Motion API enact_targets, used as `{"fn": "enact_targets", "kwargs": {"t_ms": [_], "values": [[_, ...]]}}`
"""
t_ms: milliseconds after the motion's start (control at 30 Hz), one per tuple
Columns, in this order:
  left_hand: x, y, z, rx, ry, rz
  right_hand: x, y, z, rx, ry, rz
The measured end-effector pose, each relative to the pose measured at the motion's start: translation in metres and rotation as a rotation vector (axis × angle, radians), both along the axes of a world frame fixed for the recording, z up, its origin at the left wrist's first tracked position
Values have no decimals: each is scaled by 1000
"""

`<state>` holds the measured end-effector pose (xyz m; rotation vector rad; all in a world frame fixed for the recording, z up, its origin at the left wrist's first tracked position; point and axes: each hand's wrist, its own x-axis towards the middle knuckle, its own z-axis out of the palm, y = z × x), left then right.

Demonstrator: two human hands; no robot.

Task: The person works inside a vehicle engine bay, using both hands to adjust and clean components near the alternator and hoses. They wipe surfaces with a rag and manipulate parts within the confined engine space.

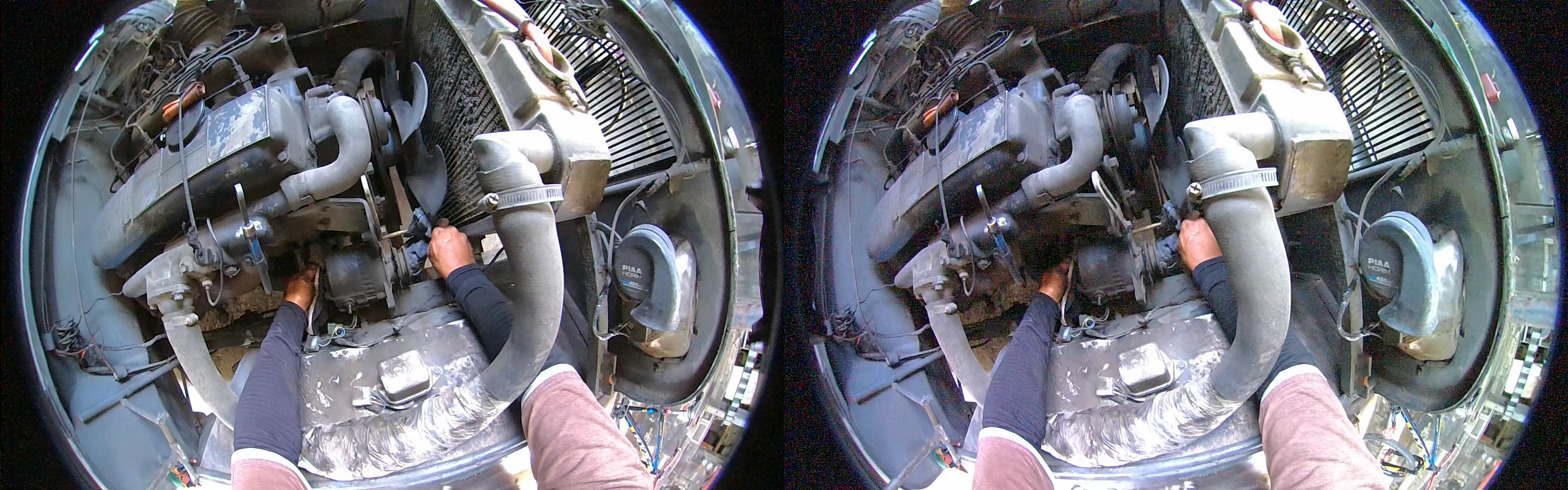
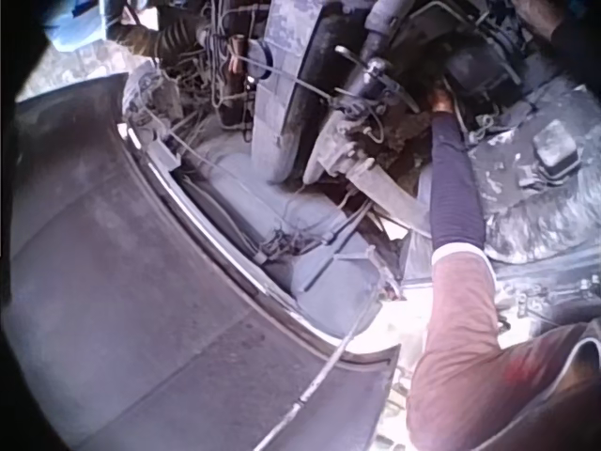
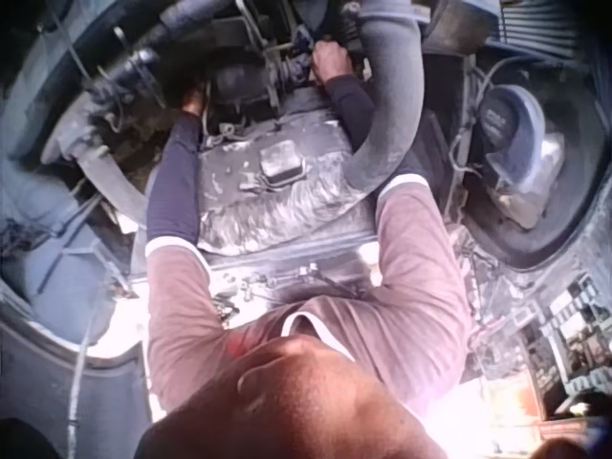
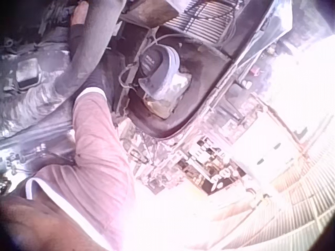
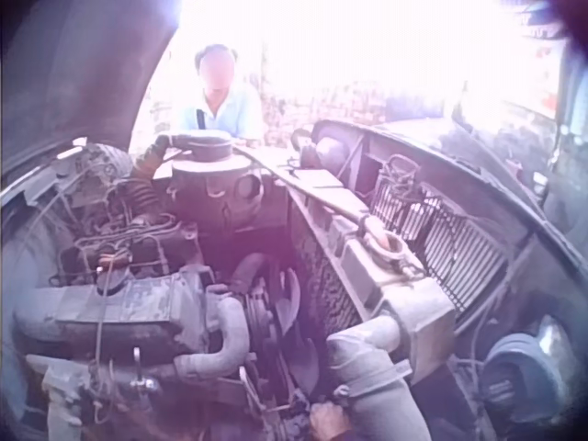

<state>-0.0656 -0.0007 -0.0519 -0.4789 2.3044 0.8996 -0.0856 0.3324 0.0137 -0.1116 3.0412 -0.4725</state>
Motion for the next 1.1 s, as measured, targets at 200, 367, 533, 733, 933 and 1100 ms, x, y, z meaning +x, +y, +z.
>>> {"fn": "enact_targets", "kwargs": {"t_ms": [200,367,533,733,933,1100], "values": [[10,-20,-40,221,45,207,-4,-14,-29,10,-32,-128],[9,-18,-37,186,51,117,-5,-11,-39,18,-24,-144],[6,-12,-29,109,78,92,-5,-12,-41,-11,-17,-222],[12,-35,-35,-121,230,-372,20,-9,-70,-140,-204,-245],[8,-10,-19,100,57,-87,1,0,-118,-112,-226,-304],[11,-11,-33,93,107,-120,-6,1,-123,-549,-105,-596]]}}
